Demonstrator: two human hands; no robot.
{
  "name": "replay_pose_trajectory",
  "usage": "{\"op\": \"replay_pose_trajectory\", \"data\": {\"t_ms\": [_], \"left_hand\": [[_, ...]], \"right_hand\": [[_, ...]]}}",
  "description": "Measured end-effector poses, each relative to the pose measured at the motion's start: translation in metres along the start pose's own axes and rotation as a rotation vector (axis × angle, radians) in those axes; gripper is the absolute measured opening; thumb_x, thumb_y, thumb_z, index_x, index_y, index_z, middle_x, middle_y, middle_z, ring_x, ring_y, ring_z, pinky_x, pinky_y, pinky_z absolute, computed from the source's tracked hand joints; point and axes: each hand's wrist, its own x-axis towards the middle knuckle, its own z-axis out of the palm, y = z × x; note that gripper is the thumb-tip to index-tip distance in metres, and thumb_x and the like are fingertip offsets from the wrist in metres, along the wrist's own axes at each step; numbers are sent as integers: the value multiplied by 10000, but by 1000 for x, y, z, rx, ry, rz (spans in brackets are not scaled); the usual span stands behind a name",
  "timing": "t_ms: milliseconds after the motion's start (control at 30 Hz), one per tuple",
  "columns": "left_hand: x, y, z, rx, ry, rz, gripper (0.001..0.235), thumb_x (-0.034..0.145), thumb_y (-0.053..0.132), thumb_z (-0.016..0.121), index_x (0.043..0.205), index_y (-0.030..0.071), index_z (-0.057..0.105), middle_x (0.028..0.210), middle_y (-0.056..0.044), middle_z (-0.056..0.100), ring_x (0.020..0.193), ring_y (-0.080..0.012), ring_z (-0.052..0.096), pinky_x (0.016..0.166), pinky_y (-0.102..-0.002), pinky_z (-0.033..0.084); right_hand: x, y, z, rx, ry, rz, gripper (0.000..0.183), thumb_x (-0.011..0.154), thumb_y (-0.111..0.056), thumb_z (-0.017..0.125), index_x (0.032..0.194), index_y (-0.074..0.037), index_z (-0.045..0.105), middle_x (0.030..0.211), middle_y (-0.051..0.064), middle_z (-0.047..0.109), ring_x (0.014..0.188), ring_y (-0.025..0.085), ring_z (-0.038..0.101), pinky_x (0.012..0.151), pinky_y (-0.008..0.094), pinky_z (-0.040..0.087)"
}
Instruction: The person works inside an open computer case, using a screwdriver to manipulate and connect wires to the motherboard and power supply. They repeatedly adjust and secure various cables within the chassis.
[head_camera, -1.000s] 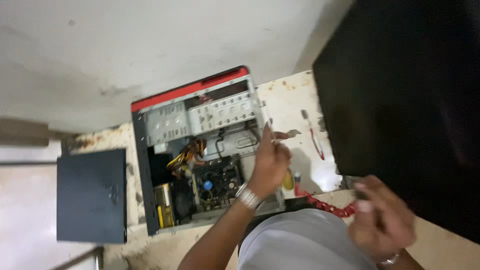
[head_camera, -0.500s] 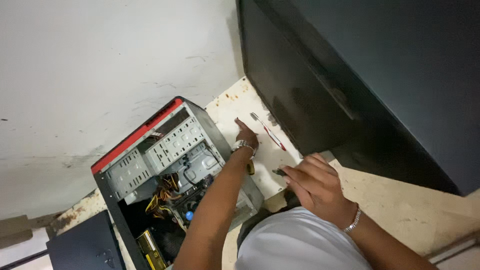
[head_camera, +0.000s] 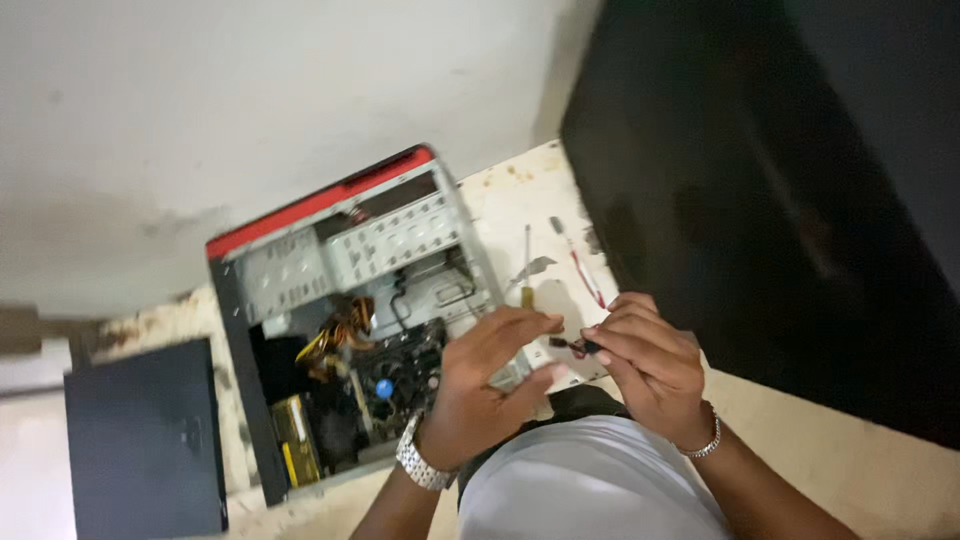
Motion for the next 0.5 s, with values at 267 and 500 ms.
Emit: {"op": "replay_pose_trajectory", "data": {"t_ms": [267,500], "left_hand": [[-72,-57,-37,-48,417,96,232,875,144,832,1087,58,794,991,-157,798,780,-321,778,664,-414,657],[-121,-91,-68,-56,532,-5,106,895,96,801,998,73,811,945,-100,799,766,-301,772,602,-400,632]], "right_hand": [[13,4,59,-81,-281,-264,156,850,-6,759,992,-54,800,803,92,748,665,303,672,772,552,504],[8,5,115,-154,-456,-426,66,850,-59,792,905,-96,794,816,78,745,626,266,648,793,503,537]]}}
